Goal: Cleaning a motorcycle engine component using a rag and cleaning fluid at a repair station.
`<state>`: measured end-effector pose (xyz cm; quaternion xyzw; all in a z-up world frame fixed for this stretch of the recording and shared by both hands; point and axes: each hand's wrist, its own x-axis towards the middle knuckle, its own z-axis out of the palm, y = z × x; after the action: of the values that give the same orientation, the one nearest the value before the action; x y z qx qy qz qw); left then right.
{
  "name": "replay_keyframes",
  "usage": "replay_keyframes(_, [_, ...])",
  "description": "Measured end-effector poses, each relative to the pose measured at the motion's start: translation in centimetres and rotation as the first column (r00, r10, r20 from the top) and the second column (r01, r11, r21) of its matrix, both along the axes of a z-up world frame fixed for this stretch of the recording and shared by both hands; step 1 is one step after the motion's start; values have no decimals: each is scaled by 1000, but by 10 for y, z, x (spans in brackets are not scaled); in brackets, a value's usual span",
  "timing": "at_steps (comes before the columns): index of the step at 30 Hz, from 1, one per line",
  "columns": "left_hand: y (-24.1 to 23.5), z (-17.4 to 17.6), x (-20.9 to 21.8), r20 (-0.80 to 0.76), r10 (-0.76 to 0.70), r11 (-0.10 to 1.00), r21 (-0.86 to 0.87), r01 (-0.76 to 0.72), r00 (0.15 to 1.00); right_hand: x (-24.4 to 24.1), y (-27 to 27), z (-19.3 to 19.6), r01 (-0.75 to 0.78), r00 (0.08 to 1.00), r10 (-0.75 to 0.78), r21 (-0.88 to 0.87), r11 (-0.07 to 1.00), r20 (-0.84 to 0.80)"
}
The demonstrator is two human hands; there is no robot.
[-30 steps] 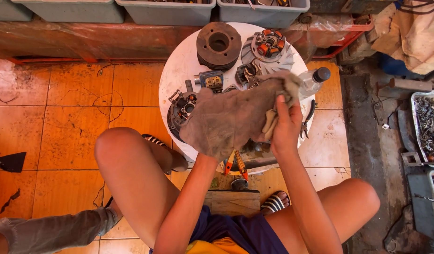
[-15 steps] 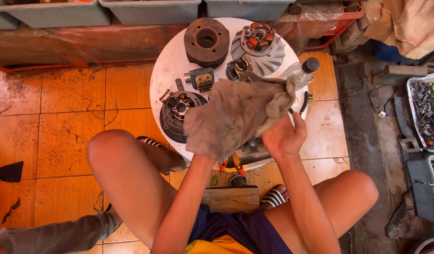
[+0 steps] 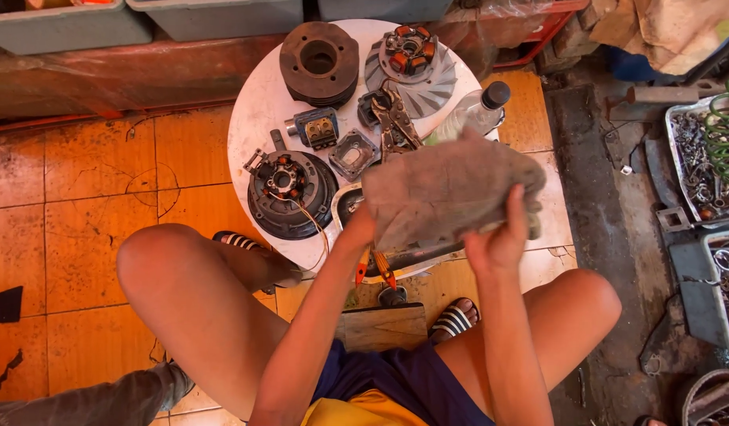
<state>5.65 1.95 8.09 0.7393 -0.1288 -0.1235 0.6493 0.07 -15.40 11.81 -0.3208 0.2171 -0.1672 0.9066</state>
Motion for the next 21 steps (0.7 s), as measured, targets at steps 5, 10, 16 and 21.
replay_keyframes(5, [4,-5,2,11,4,985,173,-6,1000,-25,-52,-24,115,988,-112,-20,993,102])
replay_keyframes(10, [-16,-1,-22,-154,-6,847,524,87,988,-41,-77,-38,88,991,-70,-163,983,114])
replay_keyframes(16, [-47,-42,-36,24,-15,621,784,-10,1000,-58,-121,-136,59,987,-16,-269,961,160])
replay_keyframes(21, [-56,-23,-34,-23,132,660,748,-70,991,-42,-57,-23,-9,961,80,-258,966,266])
